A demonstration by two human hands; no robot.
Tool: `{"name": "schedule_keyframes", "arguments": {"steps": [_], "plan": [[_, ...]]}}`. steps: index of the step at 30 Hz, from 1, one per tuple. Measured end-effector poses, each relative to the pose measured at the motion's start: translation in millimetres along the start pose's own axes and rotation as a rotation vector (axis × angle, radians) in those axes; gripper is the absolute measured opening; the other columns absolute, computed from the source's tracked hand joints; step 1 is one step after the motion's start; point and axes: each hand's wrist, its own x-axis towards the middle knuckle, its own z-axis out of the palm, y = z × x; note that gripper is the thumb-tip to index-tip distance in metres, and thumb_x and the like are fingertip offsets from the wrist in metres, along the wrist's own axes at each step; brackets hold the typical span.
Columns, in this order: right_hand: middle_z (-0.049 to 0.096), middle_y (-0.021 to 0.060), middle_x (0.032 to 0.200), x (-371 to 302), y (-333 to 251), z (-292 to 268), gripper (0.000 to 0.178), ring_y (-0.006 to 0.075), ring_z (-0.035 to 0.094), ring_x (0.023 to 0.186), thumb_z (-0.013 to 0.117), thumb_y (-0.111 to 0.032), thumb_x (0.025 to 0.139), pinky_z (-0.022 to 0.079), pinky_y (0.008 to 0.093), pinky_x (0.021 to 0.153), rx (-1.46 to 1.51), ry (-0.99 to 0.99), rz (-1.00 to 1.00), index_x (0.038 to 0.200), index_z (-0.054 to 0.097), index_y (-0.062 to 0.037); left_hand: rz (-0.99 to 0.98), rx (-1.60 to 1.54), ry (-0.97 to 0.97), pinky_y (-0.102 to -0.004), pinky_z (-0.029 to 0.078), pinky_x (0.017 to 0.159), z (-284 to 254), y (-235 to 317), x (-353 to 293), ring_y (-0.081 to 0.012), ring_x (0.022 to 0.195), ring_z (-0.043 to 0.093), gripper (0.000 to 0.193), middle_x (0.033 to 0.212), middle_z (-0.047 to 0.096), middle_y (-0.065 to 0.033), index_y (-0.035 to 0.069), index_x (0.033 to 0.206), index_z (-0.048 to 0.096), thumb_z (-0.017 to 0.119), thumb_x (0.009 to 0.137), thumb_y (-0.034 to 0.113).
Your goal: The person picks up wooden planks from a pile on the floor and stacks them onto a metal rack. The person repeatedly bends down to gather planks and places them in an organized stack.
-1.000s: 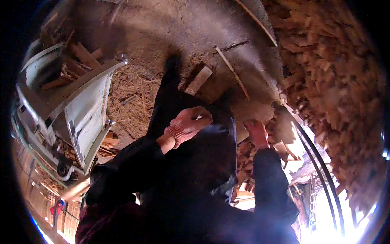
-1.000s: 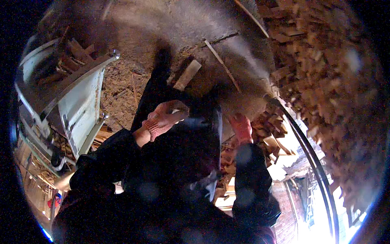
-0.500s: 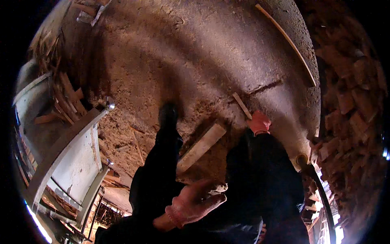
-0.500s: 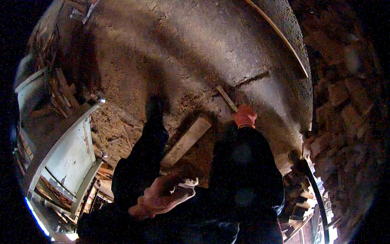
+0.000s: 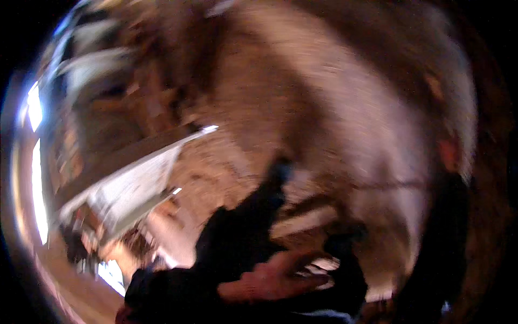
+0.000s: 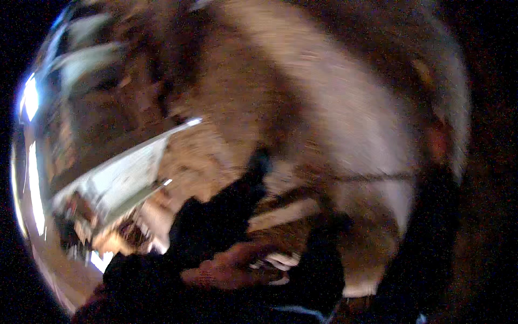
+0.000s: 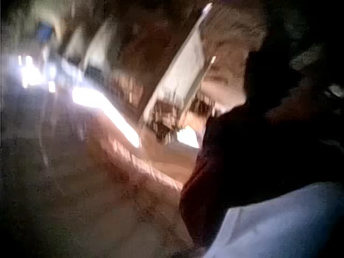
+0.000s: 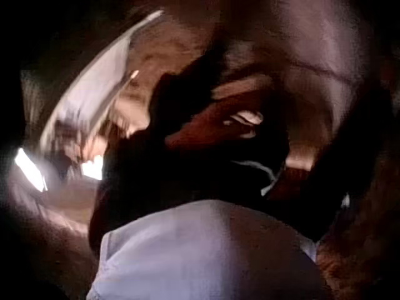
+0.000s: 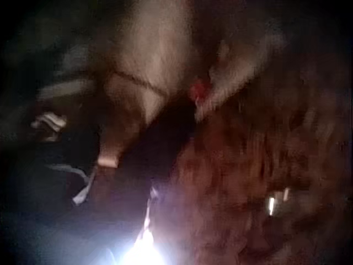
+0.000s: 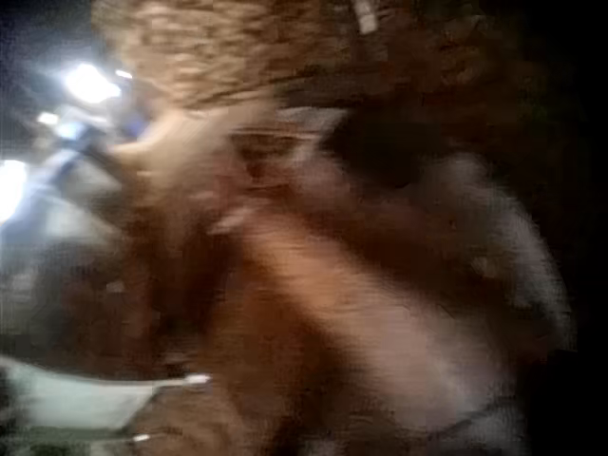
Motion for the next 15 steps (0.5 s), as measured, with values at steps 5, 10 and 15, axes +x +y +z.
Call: {"name": "schedule_keyframes", "arguments": {"steps": [5, 10, 15], "plan": [[0.067, 0.0186, 0.091, 34.6, -10.2, 68.0, 0.031, 0.0371, 0.065, 0.088, 0.062, -0.034, 0.081, 0.052, 0.0492, 0.076, -0.026, -0.178, -0.067, 0.091, 0.066, -0.0047, 0.008, -0.067, 0.181, -0.036, 0.044, 0.102, -2.1, -4.5, -4.6, -0.0268, 0.116, 0.058, 0.057, 0.129, 0.058, -0.0169, 0.006, 0.136, 0.048, 0.064, 0.092, 0.038], [0.067, 0.0194, 0.093, 2.2, -20.2, 68.7, 0.033, 0.0382, 0.065, 0.091, 0.064, -0.034, 0.08, 0.052, 0.0488, 0.079, -0.052, -0.244, -0.1, 0.092, 0.067, -0.0043, 0.013, 0.032, 0.125, -0.0379, 0.041, 0.105, -4.2, 2.0, -10.5, -0.0304, 0.119, 0.055, 0.056, 0.127, 0.059, -0.0175, 0.006, 0.136, 0.048, 0.061, 0.093, 0.04], [0.067, 0.0202, 0.095, -60.5, -14.1, 53.6, 0.035, 0.0392, 0.064, 0.093, 0.065, -0.035, 0.079, 0.052, 0.0484, 0.081, 0.062, -0.285, -0.074, 0.093, 0.067, -0.004, -0.057, 0.176, 0.185, -0.04, 0.042, 0.103, 12.9, 33.1, 0.0, -0.033, 0.117, 0.056, 0.055, 0.126, 0.06, -0.0187, 0.005, 0.133, 0.052, 0.062, 0.092, 0.042]]}}
